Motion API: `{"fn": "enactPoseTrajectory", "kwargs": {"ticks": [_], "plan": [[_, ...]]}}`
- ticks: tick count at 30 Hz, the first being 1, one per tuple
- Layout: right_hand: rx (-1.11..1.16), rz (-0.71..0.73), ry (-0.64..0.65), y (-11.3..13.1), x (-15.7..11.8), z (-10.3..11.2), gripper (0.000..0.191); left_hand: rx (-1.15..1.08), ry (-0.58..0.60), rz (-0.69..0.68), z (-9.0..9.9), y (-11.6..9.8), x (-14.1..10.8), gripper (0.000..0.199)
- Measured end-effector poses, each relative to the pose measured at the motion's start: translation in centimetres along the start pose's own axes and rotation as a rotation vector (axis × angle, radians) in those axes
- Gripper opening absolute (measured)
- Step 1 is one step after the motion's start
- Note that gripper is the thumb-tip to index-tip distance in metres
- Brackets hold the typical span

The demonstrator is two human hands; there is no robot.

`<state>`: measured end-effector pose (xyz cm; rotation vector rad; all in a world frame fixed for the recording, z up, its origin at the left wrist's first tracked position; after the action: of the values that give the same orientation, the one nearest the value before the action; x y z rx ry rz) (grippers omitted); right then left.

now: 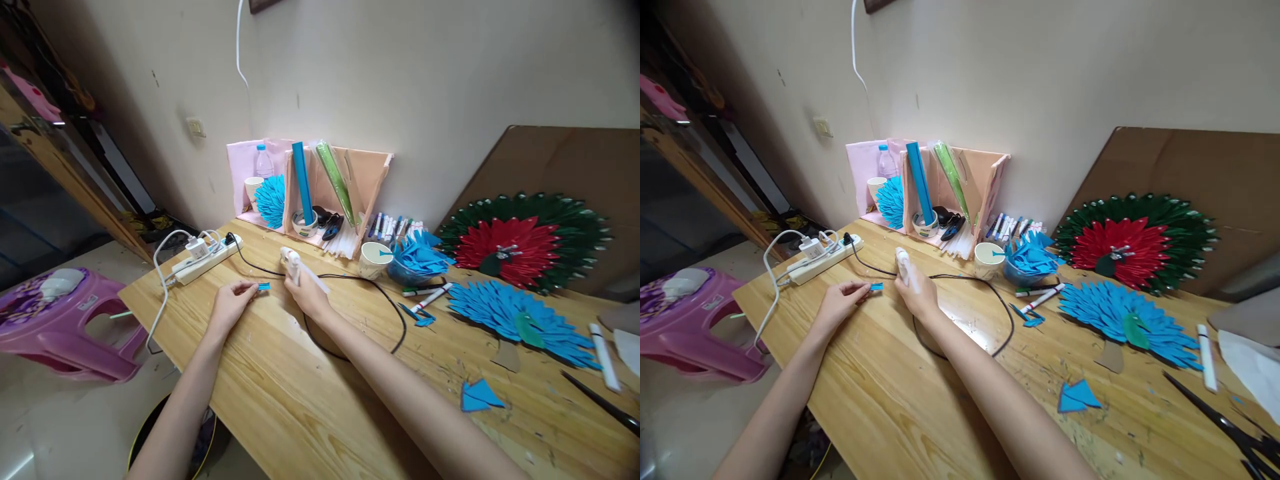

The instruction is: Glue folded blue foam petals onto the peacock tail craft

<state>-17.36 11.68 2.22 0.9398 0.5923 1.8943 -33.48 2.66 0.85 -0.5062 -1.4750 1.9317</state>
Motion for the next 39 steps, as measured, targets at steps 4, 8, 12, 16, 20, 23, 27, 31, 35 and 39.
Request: {"fn": "enactPoseTrajectory", "kwargs": {"ticks": [4, 8, 12, 16, 20, 23, 27, 31, 35, 39], "plan": [[-0.113, -0.076, 0.031, 0.0, 1.2, -1.3, 0.026, 0.022, 0.004, -0.001, 0.0, 0.2, 0.3, 0.037], [0.014, 0.074, 0.050, 0.1, -0.9, 0.2, 0.029, 0.042, -0.010, -0.004, -0.1, -0.1, 0.4, 0.039], [0.107, 0.172, 0.052, -1.4, -5.4, 6.2, 0.039, 0.004, -0.039, 0.043, 0.5, -0.6, -0.5, 0.041], [0.105, 0.135, 0.054, -5.2, -10.0, 14.2, 0.022, -0.007, 0.070, 0.102, -1.2, -1.7, -4.0, 0.043], [0.030, 0.049, -0.087, -9.8, -12.8, 21.3, 0.016, -0.038, 0.358, 0.104, -8.2, -4.5, -9.7, 0.037], [-0.008, 0.015, -0.253, -12.5, -13.7, 25.3, 0.016, -0.114, 0.586, 0.039, -15.7, -7.3, -13.7, 0.031], [0.005, -0.008, -0.455, -14.6, -14.3, 28.7, 0.016, -0.217, 0.673, 0.019, -24.2, -9.5, -17.7, 0.029], [0.070, -0.054, -0.534, -15.9, -14.2, 29.7, 0.020, -0.275, 0.665, -0.054, -28.1, -10.3, -20.2, 0.027], [0.093, -0.053, -0.472, -16.3, -14.0, 29.1, 0.025, -0.285, 0.664, -0.056, -28.7, -10.0, -20.8, 0.027], [0.087, -0.059, -0.441, -16.3, -14.0, 28.9, 0.023, -0.275, 0.707, -0.061, -28.6, -10.1, -21.0, 0.025]]}}
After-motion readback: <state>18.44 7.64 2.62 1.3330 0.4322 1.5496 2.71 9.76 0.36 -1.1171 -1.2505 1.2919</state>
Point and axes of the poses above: each hand's wrist, its own x-axis towards the middle knuckle, its own z-axis out of the back of the hand, y = z × x, the point moved 6 cm from there along x, towards the middle knuckle, and after that the axes turned 14 degrees about -y, right-handed, at the moved point
